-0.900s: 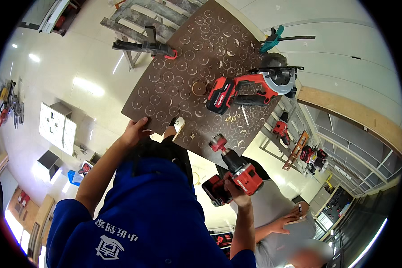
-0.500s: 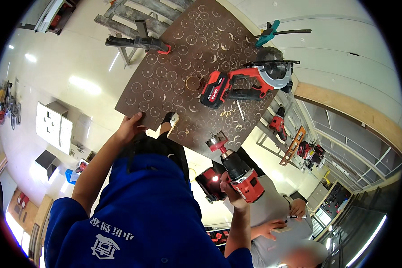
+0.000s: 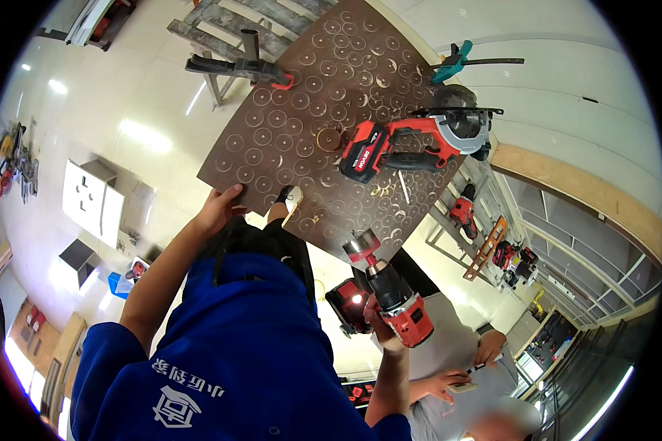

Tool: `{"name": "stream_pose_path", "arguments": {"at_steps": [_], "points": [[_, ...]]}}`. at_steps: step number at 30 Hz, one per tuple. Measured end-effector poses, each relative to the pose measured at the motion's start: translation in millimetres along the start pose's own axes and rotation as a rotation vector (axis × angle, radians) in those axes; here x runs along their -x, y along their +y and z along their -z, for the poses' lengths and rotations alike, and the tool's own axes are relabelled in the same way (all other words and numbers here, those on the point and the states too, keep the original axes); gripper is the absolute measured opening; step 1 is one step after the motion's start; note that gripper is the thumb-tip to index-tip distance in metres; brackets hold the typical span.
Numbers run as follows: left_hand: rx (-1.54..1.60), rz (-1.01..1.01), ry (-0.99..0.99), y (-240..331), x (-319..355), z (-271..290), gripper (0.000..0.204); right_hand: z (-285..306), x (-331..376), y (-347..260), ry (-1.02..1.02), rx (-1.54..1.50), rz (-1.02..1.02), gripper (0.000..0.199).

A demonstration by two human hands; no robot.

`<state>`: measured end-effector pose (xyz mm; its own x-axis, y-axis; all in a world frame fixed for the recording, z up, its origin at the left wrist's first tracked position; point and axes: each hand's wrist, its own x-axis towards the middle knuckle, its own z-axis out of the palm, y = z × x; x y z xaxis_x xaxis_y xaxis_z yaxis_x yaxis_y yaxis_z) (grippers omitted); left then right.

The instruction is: The person uses a cordless drill to create holes in a large, patterned sheet of material clamped to a workbench. The person positions the drill over pre-marked spots and drills through the material, generating wood shavings.

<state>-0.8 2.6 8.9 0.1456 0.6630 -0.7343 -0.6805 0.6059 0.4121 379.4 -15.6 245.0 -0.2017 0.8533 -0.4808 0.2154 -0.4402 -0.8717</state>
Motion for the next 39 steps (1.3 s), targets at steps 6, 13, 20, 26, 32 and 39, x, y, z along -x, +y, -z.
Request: {"name": "stream_pose_path", "arguments": {"at_steps": [6, 13, 20, 26, 32, 39], "points": [[0.013, -0.008, 0.002, -2.3, 1.6, 1.6, 0.04, -5.6, 0.5, -4.4, 0.01, 0.025, -0.041, 0.015], [-0.003, -0.01, 0.023, -1.9, 0.8, -2.6, 0.041, 0.6, -0.8, -1.7, -0.073, -0.035, -0.017, 0.02], [0.014, -0.005, 0.014, -4.4, -0.3, -0.7, 0.039, 6.2, 1.9, 5.4, -0.034, 0.039, -0.028, 0.021], [0.012, 0.0, 0.032, -5.5, 0.1, 1.8, 0.039, -2.4, -4.3, -5.9, -0.019, 0.137, -0.019, 0.021], [0.061, -0.029, 0.086, -4.1, -2.7, 0.4, 0.045, 8.7, -17.9, 13.5, -0.163, 0.774, 0.186, 0.009], [0.04, -0.067, -0.001, 5.3, -14.0, 16.3, 0.061, 2.5, -48.1, 31.3, -0.2, 0.805, 0.058, 0.033]]}}
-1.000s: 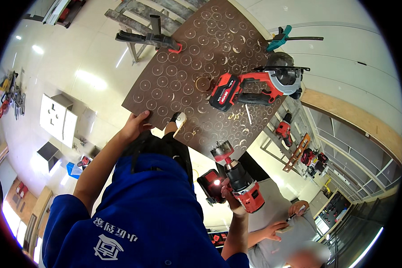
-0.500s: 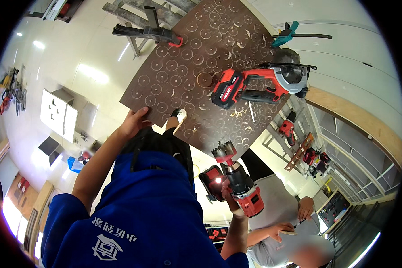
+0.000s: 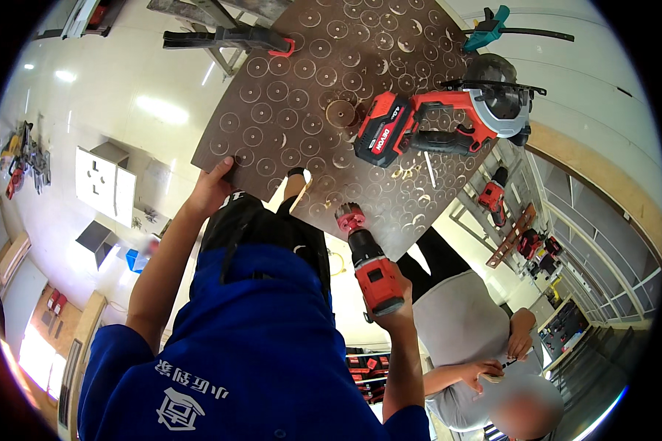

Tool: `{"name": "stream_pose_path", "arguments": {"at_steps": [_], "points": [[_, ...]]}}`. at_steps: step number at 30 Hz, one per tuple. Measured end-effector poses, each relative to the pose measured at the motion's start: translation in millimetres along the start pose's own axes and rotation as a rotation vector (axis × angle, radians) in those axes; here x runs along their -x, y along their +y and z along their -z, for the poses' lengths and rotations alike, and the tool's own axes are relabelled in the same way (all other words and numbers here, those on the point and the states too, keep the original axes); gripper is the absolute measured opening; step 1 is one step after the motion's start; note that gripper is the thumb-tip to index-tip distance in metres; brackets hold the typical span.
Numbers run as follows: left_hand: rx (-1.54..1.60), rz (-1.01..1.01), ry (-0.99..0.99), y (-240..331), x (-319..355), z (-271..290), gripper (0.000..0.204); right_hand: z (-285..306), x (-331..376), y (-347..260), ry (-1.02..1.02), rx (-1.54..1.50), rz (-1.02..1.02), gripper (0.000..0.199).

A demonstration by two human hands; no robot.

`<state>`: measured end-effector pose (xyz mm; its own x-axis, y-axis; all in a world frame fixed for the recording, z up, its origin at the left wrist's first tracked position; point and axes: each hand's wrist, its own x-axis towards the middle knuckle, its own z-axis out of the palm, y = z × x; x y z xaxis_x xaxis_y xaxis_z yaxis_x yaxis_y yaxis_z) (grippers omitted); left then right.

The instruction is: The person uses a cordless drill to create holes in a large, patterned sheet of material clamped to a workbench. The person positions the drill over pre-marked spots and drills through the material, generating wood shavings.

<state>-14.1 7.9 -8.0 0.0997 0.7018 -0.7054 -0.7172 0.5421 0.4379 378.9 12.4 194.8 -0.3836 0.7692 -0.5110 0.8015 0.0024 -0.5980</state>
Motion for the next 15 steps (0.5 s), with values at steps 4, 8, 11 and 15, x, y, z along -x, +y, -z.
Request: {"name": "stream_pose_path", "arguments": {"at_steps": [4, 8, 11, 15], "points": [[0.008, -0.011, 0.023, -1.2, -1.3, -4.3, 0.06, -2.5, -12.9, -6.3, 0.047, -0.058, -0.02, 0.033], [0.067, -0.029, 0.032, -3.8, -2.2, -4.6, 0.054, 2.0, -26.4, -11.2, 0.036, -0.067, 0.037, 0.033], [0.095, -0.028, 0.058, -0.4, 0.9, -12.4, 0.051, 6.6, -31.3, -22.1, 0.085, -0.033, 0.049, 0.033], [0.047, -0.013, 0.032, -0.8, 2.1, -8.9, 0.056, 9.7, -34.0, -25.5, 0.067, -0.073, -0.064, 0.035]]}}
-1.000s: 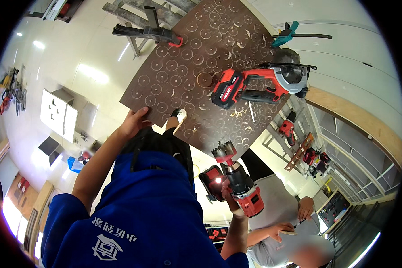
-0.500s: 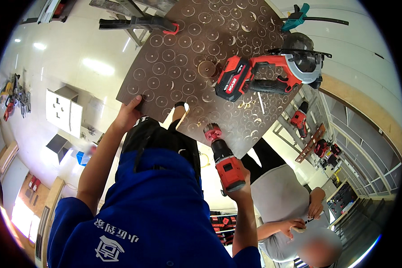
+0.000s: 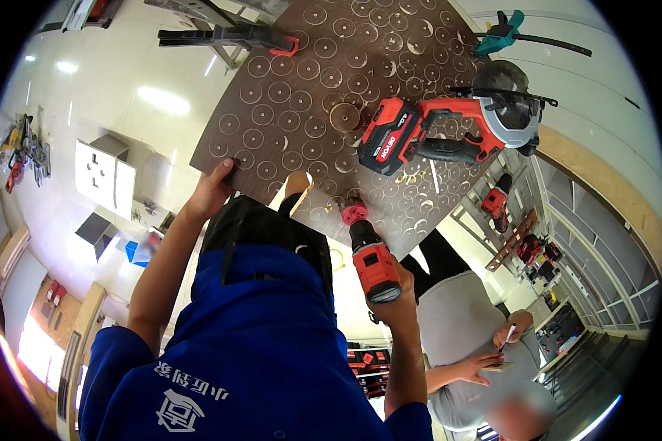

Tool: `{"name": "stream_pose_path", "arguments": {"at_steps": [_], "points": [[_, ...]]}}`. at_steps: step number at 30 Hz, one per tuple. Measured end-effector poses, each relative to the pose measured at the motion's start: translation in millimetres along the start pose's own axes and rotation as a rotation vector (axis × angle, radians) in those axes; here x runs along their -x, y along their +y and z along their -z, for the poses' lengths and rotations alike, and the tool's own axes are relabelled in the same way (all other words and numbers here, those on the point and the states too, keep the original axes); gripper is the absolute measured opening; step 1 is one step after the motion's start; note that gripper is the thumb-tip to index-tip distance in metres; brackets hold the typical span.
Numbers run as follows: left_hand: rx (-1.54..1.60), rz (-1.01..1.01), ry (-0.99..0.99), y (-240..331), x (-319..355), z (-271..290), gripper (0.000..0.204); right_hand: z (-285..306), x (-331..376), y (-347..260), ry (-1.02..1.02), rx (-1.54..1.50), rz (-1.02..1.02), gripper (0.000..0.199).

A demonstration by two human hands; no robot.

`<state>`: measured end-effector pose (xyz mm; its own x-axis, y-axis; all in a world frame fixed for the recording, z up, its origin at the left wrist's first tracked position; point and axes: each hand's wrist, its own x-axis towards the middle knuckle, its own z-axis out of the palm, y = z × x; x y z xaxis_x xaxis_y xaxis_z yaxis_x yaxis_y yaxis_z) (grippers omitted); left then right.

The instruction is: The person uses a cordless drill to create holes in a large, patterned sheet of material clamped to a workbench. The person positions the drill over pre-marked spots and drills through the material, generating wood shavings.

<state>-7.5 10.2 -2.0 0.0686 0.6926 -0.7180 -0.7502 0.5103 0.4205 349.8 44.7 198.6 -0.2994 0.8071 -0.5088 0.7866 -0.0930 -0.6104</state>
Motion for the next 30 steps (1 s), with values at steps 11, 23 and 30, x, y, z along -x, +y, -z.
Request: {"name": "stream_pose_path", "arguments": {"at_steps": [11, 23, 30], "points": [[0.075, 0.036, -0.017, -5.8, -6.4, 6.3, 0.056, 4.5, -12.1, -9.6, -0.038, 0.004, -0.088, 0.045], [-0.113, 0.079, -0.102, 3.2, -4.0, 3.6, 0.068, 21.4, -15.9, -28.2, -0.211, 0.13, -0.228, 0.045], [-0.139, 0.075, -0.092, 2.5, -1.4, 1.6, 0.07, 22.1, -13.8, -21.4, -0.234, 0.094, -0.286, 0.047]]}}
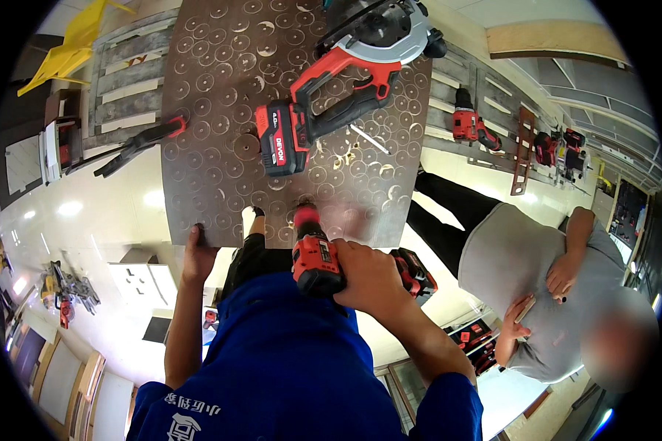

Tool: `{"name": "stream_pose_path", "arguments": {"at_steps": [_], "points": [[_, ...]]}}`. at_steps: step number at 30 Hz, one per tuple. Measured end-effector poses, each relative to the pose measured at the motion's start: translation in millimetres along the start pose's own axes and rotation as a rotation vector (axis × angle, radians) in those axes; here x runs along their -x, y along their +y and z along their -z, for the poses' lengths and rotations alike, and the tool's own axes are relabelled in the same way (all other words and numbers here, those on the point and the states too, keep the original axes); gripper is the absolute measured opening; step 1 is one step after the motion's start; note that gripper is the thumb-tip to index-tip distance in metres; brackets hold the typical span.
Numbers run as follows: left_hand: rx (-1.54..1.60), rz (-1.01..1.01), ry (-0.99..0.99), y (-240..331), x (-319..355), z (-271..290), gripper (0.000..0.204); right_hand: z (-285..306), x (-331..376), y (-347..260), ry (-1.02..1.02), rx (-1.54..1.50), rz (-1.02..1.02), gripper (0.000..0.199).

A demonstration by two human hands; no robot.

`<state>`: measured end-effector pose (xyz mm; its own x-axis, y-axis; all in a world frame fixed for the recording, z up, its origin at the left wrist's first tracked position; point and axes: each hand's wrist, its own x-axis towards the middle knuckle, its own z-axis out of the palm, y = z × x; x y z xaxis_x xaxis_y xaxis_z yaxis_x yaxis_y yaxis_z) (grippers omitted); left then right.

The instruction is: The person uses a cordless drill to create holes in a large, patterned sheet of material clamped to a workbench. The person positions the drill over pre-marked spots and drills through the material, generating wood shavings.

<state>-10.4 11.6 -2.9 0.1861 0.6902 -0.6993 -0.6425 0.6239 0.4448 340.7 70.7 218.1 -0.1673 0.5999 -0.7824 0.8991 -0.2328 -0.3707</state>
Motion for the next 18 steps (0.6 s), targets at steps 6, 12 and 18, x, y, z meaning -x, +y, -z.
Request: {"name": "stream_pose_path", "arguments": {"at_steps": [6, 12, 18], "points": [[0.006, -0.006, -0.035, 2.6, -1.0, -1.0, 0.067, -1.6, 0.7, 6.0, 0.016, -0.02, 0.047, 0.047], [0.016, -0.02, 0.014, -3.2, -2.2, 4.1, 0.068, 3.2, 0.7, 1.3, 0.014, -0.009, 0.056, 0.046], [0.032, -0.029, 0.019, -2.9, -2.1, -0.2, 0.068, 7.9, 0.2, 0.7, -0.012, 0.032, 0.068, 0.044]]}}
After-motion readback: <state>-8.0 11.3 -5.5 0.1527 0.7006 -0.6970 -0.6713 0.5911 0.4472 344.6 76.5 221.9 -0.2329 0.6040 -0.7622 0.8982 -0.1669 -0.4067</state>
